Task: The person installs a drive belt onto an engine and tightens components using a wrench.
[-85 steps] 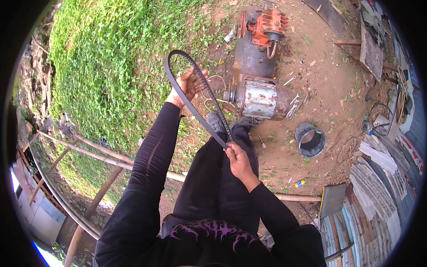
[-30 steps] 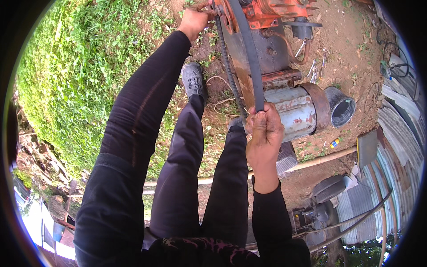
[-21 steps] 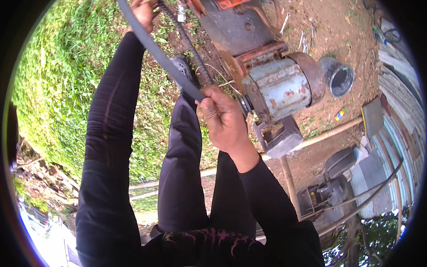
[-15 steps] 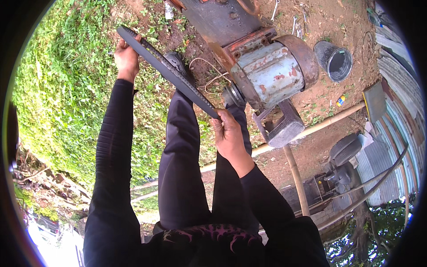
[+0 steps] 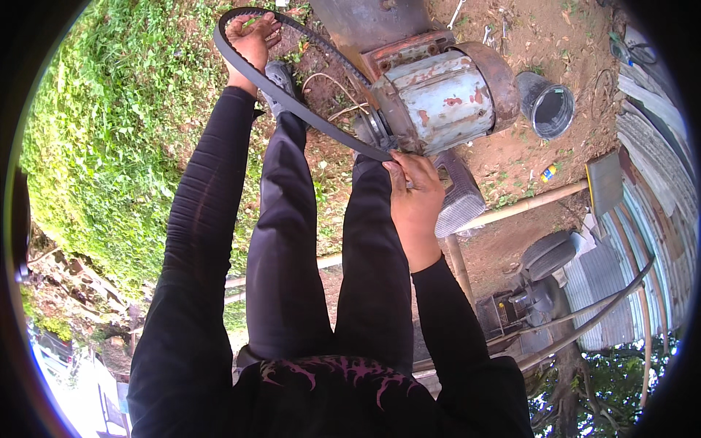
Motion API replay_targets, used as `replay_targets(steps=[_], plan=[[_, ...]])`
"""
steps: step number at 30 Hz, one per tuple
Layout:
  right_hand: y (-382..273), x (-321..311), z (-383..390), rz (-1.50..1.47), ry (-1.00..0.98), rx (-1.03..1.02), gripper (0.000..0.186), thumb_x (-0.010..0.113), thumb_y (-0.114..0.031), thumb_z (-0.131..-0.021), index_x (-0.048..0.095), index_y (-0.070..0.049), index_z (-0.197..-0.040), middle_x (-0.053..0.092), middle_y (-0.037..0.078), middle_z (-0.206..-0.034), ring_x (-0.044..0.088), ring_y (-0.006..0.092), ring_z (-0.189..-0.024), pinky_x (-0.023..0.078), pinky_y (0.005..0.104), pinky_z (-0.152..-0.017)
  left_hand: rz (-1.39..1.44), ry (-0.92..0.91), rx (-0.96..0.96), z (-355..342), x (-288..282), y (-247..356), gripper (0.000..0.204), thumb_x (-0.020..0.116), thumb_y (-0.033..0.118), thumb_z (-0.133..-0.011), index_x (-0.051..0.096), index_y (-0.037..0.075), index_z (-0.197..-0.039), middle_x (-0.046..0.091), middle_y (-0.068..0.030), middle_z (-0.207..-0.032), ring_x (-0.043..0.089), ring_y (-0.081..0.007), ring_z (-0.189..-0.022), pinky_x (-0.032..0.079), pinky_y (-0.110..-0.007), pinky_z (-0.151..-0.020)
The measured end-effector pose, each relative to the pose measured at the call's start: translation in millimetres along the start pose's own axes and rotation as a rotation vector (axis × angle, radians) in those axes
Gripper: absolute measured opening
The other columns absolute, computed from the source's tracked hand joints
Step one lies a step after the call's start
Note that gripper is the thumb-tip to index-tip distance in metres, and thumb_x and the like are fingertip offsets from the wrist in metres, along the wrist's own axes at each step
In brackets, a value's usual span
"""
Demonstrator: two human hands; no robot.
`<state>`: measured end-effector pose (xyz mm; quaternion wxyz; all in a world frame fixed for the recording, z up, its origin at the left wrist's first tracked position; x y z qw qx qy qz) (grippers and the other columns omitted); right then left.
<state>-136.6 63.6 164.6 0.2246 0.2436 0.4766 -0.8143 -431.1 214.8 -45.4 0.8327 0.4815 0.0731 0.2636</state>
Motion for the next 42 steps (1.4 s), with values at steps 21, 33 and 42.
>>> replay_targets(steps=[21,33,42], plan=[[-97,33,-75,0.373,-0.032,-0.314,0.025,0.077,-0.015,-0.079,0.072,-0.003,-0.101,0.068,0.010,-0.082,0.066,0.0296,-0.071,0.052,0.0374,-0.068,-0.297,0.130,0.353,-78,45,78,0.019,0.063,0.009,-0.092,0.064,-0.003,-0.107,0.066,-0.0095,-0.074,0.062,-0.0203,-0.059,0.049,-0.034,-0.056],[-167,102,-196,-0.375,-0.368,0.012,0.020,0.061,-0.021,-0.099,0.065,-0.003,-0.093,0.051,-0.007,-0.064,0.042,0.0025,-0.052,0.031,0.0223,-0.045,-0.704,0.138,0.331,-91,68,121,0.026,0.061,0.021,-0.088,0.069,-0.001,-0.099,0.066,-0.0307,-0.082,0.068,-0.0447,-0.083,0.054,-0.050,-0.074],[-178,135,-237,-0.179,-0.273,-0.004,0.024,0.056,-0.019,-0.101,0.066,0.000,-0.093,0.056,0.001,-0.066,0.047,0.0070,-0.056,0.038,0.0271,-0.051,-0.732,0.197,0.309,-104,54,92,0.014,0.066,0.010,-0.087,0.069,0.001,-0.098,0.071,-0.0218,-0.090,0.070,-0.0370,-0.084,0.055,-0.045,-0.074]])
Point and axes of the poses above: each hand's wrist, its own z-axis away from the middle knuckle, its own x-axis out of the palm, y = z × x, the point moved 3 cm from there along -z, towards the middle knuckle
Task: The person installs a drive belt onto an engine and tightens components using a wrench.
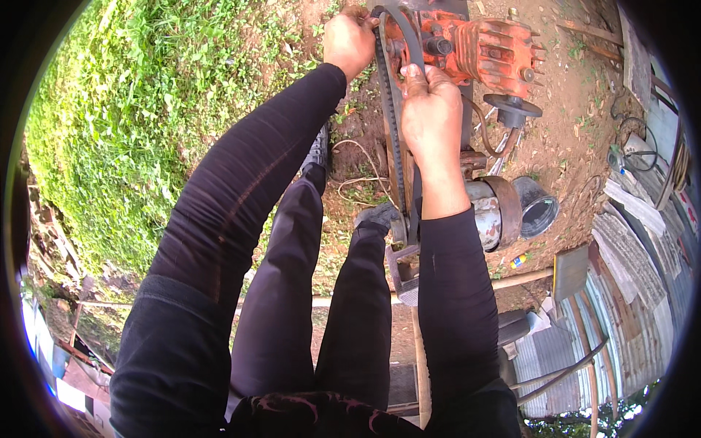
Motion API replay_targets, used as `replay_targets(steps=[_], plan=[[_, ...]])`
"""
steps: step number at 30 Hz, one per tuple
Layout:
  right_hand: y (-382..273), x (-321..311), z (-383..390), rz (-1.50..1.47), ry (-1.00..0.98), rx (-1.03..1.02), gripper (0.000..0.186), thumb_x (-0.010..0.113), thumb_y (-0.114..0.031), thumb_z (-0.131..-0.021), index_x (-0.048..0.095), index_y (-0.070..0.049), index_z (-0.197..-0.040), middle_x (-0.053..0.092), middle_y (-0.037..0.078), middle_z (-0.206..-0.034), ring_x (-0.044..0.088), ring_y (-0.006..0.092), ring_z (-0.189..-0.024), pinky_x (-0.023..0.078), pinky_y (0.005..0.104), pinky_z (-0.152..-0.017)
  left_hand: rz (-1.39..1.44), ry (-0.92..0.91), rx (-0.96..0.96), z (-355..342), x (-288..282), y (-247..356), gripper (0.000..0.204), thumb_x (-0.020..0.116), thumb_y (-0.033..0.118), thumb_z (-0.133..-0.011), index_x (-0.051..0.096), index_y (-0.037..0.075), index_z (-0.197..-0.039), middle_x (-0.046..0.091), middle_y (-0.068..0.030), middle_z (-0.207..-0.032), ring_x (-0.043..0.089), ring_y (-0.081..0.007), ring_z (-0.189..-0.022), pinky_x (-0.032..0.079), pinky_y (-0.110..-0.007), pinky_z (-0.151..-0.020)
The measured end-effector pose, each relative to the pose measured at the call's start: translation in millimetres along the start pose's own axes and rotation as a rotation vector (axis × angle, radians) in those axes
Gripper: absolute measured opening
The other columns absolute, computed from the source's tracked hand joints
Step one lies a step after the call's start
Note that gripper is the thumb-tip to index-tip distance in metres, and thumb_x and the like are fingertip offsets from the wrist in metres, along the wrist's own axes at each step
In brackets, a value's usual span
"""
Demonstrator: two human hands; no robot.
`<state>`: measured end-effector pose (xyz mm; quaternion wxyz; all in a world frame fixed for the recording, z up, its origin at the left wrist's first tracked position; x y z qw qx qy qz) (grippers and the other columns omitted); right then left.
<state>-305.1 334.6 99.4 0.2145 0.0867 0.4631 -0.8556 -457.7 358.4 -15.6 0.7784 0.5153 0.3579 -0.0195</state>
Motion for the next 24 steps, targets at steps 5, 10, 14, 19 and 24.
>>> replay_targets(steps=[5,10,14,19,24], plan=[[-14,6,-8,0.164,0.171,-0.102,0.024,0.056,-0.019,-0.100,0.066,0.003,-0.095,0.062,0.008,-0.069,0.054,0.0132,-0.060,0.046,0.0321,-0.059,0.129,0.003,-0.062,10,16,-3,0.016,0.065,0.012,-0.086,0.070,-0.002,-0.091,0.068,-0.0259,-0.082,0.068,-0.0407,-0.084,0.053,-0.044,-0.076],[-36,14,-15,0.423,0.251,-0.199,0.021,0.055,-0.015,-0.098,0.065,0.003,-0.098,0.069,0.020,-0.081,0.068,0.0314,-0.072,0.051,0.0385,-0.066,0.315,-0.002,-0.186,23,31,-18,0.014,0.066,0.007,-0.086,0.067,-0.006,-0.091,0.069,-0.0241,-0.082,0.070,-0.0361,-0.079,0.053,-0.040,-0.072],[-46,18,-21,0.457,0.305,-0.295,0.020,0.056,-0.012,-0.095,0.064,0.005,-0.102,0.069,0.025,-0.085,0.069,0.0388,-0.081,0.052,0.0427,-0.071,0.344,-0.050,-0.282,30,21,-5,0.011,0.063,0.004,-0.088,0.065,-0.007,-0.091,0.070,-0.0231,-0.084,0.071,-0.0317,-0.079,0.054,-0.038,-0.071],[-53,17,-46,0.533,0.288,-0.472,0.026,0.057,-0.015,-0.095,0.063,0.006,-0.109,0.070,0.022,-0.087,0.070,0.0313,-0.079,0.052,0.0391,-0.072,0.341,-0.015,-0.240,48,22,-1,0.012,0.061,0.003,-0.090,0.061,-0.007,-0.084,0.066,-0.0230,-0.077,0.067,-0.0336,-0.072,0.051,-0.041,-0.067],[-59,15,-58,0.750,0.181,-0.508,0.029,0.064,-0.019,-0.090,0.064,0.004,-0.108,0.071,0.024,-0.088,0.071,0.0364,-0.086,0.054,0.0415,-0.076,0.373,0.052,-0.307,41,27,2,0.014,0.060,0.007,-0.091,0.062,-0.007,-0.086,0.064,-0.0265,-0.078,0.063,-0.0428,-0.075,0.049,-0.045,-0.069]])
Point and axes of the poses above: each hand's wrist, its own z-axis away from the middle knuckle, its own x-axis out of the palm, y = z × x, the point moved 3 cm from there along -z, towards the middle knuckle
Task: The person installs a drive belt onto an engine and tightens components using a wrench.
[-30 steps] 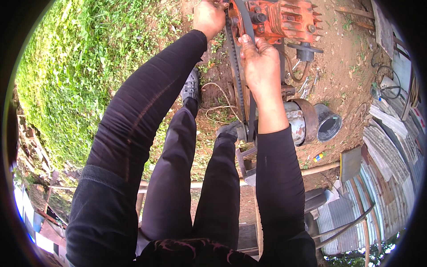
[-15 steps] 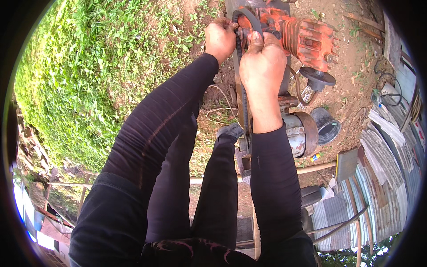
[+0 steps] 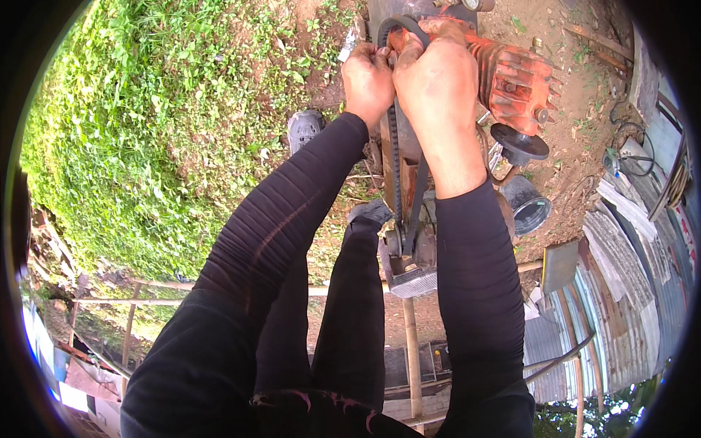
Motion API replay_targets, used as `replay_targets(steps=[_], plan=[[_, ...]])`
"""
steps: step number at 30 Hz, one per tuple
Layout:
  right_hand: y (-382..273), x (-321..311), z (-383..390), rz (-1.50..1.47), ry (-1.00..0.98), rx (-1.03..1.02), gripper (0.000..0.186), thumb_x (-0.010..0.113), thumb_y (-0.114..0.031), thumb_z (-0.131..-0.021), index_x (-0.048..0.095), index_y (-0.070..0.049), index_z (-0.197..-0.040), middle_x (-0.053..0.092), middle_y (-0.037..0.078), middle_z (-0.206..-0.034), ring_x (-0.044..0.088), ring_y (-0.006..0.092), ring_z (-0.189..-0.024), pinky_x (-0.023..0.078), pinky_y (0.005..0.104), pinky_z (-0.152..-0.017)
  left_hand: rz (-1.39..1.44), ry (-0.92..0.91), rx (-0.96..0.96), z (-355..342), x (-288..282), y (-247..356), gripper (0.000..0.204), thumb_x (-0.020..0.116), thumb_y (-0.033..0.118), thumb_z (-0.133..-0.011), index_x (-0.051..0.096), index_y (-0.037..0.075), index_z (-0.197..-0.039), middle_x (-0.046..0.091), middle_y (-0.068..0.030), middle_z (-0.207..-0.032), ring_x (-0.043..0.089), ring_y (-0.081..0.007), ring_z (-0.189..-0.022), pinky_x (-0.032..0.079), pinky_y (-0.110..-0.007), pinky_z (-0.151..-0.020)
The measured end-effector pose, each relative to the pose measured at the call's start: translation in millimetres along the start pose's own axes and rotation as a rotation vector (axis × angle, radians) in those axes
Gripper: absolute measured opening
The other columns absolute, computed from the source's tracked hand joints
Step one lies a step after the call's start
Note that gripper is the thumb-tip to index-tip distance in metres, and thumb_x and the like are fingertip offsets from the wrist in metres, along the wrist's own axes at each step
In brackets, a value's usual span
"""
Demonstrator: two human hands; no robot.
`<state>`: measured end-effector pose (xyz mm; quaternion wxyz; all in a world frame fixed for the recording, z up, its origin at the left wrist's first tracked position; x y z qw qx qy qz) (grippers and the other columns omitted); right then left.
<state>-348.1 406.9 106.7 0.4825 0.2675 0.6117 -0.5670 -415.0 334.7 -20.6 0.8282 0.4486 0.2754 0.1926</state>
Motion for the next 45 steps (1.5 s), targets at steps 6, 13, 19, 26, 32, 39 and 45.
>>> replay_targets(steps=[6,13,19,26,32,39,45], plan=[[-8,-21,-5,0.101,-0.168,-0.033,0.030,0.069,-0.025,-0.087,0.065,-0.003,-0.107,0.067,0.020,-0.074,0.069,0.0369,-0.073,0.052,0.0432,-0.066,-0.096,0.093,0.063,-14,-1,0,0.016,0.063,0.013,-0.092,0.064,-0.002,-0.088,0.068,-0.0206,-0.079,0.067,-0.0354,-0.073,0.051,-0.041,-0.067],[-14,-20,-3,0.123,-0.244,0.277,0.026,0.071,-0.030,-0.085,0.067,-0.011,-0.102,0.069,0.017,-0.075,0.069,0.0374,-0.073,0.054,0.0453,-0.069,-0.421,-0.196,0.466,-36,-23,33,0.024,0.063,0.014,-0.090,0.063,0.004,-0.112,0.068,-0.0219,-0.097,0.066,-0.0415,-0.089,0.052,-0.050,-0.077],[-2,-24,-9,0.059,0.095,-0.110,0.019,0.070,-0.021,-0.082,0.071,-0.010,-0.097,0.068,0.016,-0.072,0.068,0.0364,-0.072,0.054,0.0446,-0.070,-0.311,-0.385,0.721,-53,-26,57,0.033,0.056,0.003,-0.091,0.061,0.007,-0.123,0.068,-0.0201,-0.102,0.065,-0.0403,-0.095,0.054,-0.046,-0.082],[-6,-20,-39,0.162,-0.247,-0.049,0.018,0.064,-0.017,-0.082,0.073,-0.002,-0.085,0.068,0.022,-0.080,0.068,0.0405,-0.078,0.054,0.0472,-0.074,-0.162,-0.547,0.586,-79,-28,46,0.028,0.061,0.008,-0.093,0.069,0.011,-0.120,0.070,-0.0203,-0.099,0.068,-0.0371,-0.089,0.055,-0.039,-0.078],[1,-1,-61,0.127,-0.232,-0.076,0.015,0.070,-0.018,-0.077,0.074,-0.004,-0.080,0.070,0.021,-0.082,0.069,0.0377,-0.083,0.055,0.0444,-0.078,-0.163,-0.450,0.596,-78,-27,35,0.024,0.062,0.011,-0.094,0.071,0.008,-0.116,0.070,-0.0203,-0.097,0.069,-0.0362,-0.089,0.055,-0.039,-0.077],[-1,7,-66,0.145,-0.263,-0.033,0.016,0.068,-0.018,-0.079,0.075,-0.004,-0.083,0.070,0.021,-0.082,0.070,0.0365,-0.085,0.056,0.0436,-0.078,-0.183,-0.269,0.455,-59,-8,19,0.027,0.058,0.007,-0.090,0.069,0.002,-0.115,0.070,-0.0224,-0.098,0.068,-0.0380,-0.092,0.055,-0.042,-0.082],[-5,30,-1,0.264,-0.026,-0.305,0.042,0.051,-0.010,-0.091,0.056,0.008,-0.128,0.058,0.028,-0.129,0.056,0.0365,-0.122,0.046,0.0392,-0.104,-0.152,-0.232,0.355,-49,-3,26,0.017,0.058,0.010,-0.090,0.066,-0.003,-0.097,0.067,-0.0276,-0.096,0.065,-0.0443,-0.091,0.053,-0.048,-0.079]])
Point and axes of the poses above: each hand's wrist, its own z-axis away from the middle knuckle, its own x-axis out of the palm, y = z × x, the point moved 3 cm from there along -z, towards the middle knuckle
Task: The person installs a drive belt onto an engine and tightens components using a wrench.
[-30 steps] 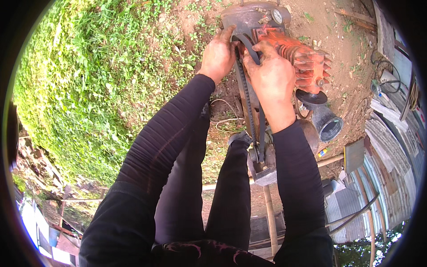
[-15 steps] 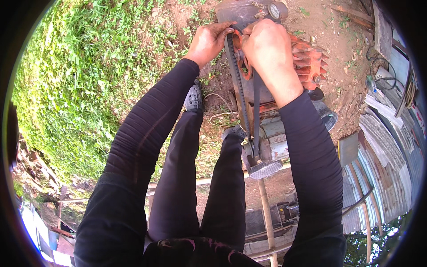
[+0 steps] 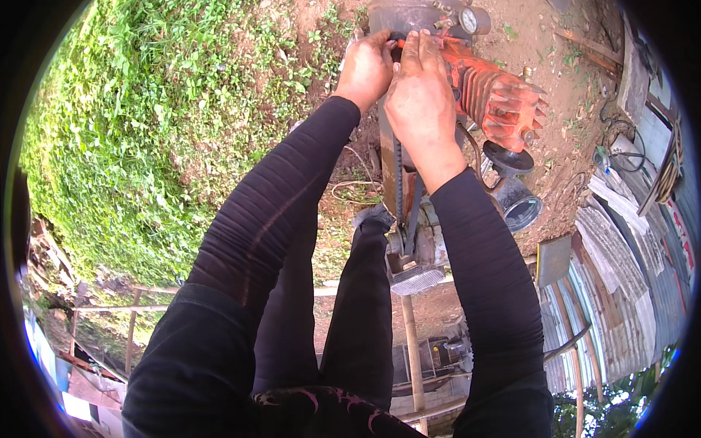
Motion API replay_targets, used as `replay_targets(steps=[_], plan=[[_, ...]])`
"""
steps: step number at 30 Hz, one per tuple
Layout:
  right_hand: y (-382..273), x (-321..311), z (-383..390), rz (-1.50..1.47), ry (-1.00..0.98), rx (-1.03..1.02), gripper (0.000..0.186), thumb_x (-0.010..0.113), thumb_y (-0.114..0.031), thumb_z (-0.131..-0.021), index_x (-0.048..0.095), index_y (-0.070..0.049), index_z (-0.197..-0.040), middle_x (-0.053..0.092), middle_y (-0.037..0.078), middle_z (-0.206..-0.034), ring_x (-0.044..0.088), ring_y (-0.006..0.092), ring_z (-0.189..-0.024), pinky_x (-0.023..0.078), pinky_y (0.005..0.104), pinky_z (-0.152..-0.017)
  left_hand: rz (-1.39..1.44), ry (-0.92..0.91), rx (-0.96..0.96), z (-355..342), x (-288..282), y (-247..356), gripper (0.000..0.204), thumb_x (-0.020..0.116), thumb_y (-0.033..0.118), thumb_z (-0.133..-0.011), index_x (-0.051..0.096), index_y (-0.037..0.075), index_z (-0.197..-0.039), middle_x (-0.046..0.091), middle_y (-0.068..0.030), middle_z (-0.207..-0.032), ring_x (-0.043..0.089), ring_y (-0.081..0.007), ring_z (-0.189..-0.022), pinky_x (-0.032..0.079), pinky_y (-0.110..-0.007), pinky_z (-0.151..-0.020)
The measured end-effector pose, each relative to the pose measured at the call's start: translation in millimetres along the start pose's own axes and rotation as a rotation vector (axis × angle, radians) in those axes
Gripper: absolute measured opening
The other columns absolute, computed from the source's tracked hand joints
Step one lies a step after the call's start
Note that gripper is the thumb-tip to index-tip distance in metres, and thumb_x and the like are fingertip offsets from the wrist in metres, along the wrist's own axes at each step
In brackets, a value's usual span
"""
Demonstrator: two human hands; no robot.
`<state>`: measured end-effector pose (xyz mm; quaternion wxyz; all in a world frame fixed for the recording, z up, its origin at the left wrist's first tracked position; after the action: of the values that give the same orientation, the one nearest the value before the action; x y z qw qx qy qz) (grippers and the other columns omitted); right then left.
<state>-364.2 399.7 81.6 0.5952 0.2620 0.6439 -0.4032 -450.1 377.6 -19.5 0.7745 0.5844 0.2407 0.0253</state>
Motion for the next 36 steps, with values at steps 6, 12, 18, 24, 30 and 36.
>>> replay_targets(steps=[6,12,18,24,30,36], plan=[[-1,15,-11,0.079,-0.010,-0.027,0.044,0.051,-0.015,-0.091,0.055,0.005,-0.130,0.058,0.024,-0.131,0.056,0.0365,-0.122,0.046,0.0402,-0.104,0.009,0.024,0.068,2,0,-5,0.017,0.055,0.011,-0.092,0.059,-0.004,-0.098,0.065,-0.0304,-0.093,0.063,-0.0475,-0.090,0.052,-0.051,-0.079],[4,23,-21,0.165,-0.067,-0.103,0.044,0.053,-0.014,-0.087,0.058,0.004,-0.127,0.059,0.024,-0.129,0.060,0.0366,-0.117,0.048,0.0411,-0.101,0.149,0.020,-0.148,28,2,-1,0.016,0.056,0.009,-0.090,0.060,-0.006,-0.094,0.066,-0.0313,-0.088,0.065,-0.0459,-0.090,0.052,-0.048,-0.078],[0,19,-34,0.114,-0.196,-0.043,0.039,0.053,-0.013,-0.085,0.061,0.003,-0.120,0.063,0.023,-0.121,0.062,0.0367,-0.112,0.049,0.0420,-0.097,0.243,0.104,-0.344,31,5,-2,0.019,0.058,0.007,-0.086,0.066,-0.008,-0.095,0.067,-0.0308,-0.090,0.067,-0.0432,-0.091,0.053,-0.045,-0.080],[6,20,-44,0.096,-0.320,0.018,0.033,0.064,-0.020,-0.081,0.068,0.004,-0.103,0.068,0.024,-0.107,0.066,0.0394,-0.101,0.053,0.0443,-0.090,0.311,0.194,-0.385,34,8,-7,0.021,0.062,0.008,-0.085,0.072,-0.003,-0.099,0.067,-0.0289,-0.089,0.067,-0.0427,-0.088,0.054,-0.044,-0.081],[20,23,-64,0.117,-0.420,-0.008,0.029,0.066,-0.021,-0.081,0.071,0.004,-0.093,0.068,0.030,-0.093,0.067,0.0427,-0.096,0.054,0.0463,-0.086,0.230,0.274,-0.279,28,4,-1,0.016,0.063,0.009,-0.086,0.072,-0.001,-0.094,0.068,-0.0253,-0.084,0.067,-0.0417,-0.082,0.054,-0.044,-0.076],[5,-10,-64,0.003,-0.412,-0.056,0.025,0.065,-0.019,-0.082,0.070,0.001,-0.096,0.068,0.028,-0.092,0.066,0.0421,-0.094,0.054,0.0468,-0.084,0.280,0.249,-0.211,19,6,-12,0.015,0.063,0.009,-0.088,0.073,0.001,-0.096,0.069,-0.0224,-0.080,0.068,-0.0397,-0.079,0.055,-0.042,-0.073]])
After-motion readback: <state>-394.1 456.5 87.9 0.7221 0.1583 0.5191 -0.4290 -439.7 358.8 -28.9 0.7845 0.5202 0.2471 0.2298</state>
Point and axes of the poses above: each hand's wrist, its own z-axis away from the middle knuckle, its own x-axis out of the palm, y = z × x, the point moved 3 cm from there along -z, towards the middle knuckle
